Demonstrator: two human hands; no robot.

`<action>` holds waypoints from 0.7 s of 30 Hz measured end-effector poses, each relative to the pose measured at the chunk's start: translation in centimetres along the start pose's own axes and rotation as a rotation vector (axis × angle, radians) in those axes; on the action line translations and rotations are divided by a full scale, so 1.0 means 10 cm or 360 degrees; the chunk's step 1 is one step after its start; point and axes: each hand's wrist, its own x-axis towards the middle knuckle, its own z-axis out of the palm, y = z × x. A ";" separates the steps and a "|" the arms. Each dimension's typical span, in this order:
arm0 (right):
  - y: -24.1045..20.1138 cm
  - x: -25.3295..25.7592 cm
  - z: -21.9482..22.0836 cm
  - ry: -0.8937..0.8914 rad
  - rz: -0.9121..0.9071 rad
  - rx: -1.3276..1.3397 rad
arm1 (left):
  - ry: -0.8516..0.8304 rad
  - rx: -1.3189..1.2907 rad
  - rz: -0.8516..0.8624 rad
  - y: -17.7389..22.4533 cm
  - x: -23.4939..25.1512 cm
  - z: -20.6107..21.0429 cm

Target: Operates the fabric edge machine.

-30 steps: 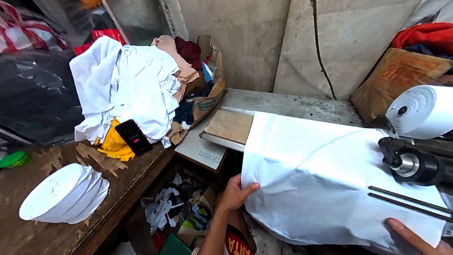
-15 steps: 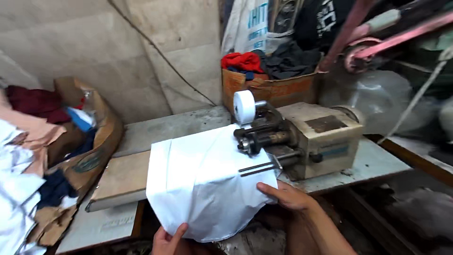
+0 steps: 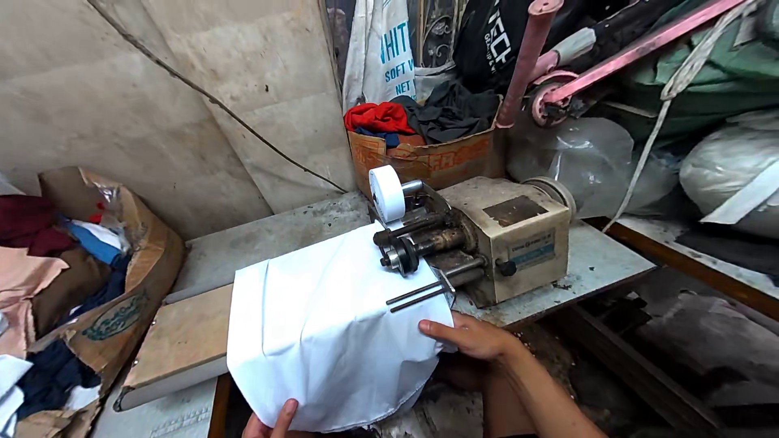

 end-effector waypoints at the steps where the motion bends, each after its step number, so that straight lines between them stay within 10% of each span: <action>1: 0.00 -0.01 0.00 -0.0002 0.0003 -0.0009 | -0.0005 0.0008 0.0004 0.00 0.00 0.00; 21: -0.03 0.01 0.00 -0.0004 0.0071 -0.0059 | -0.0136 -0.0098 0.0183 0.10 0.13 -0.13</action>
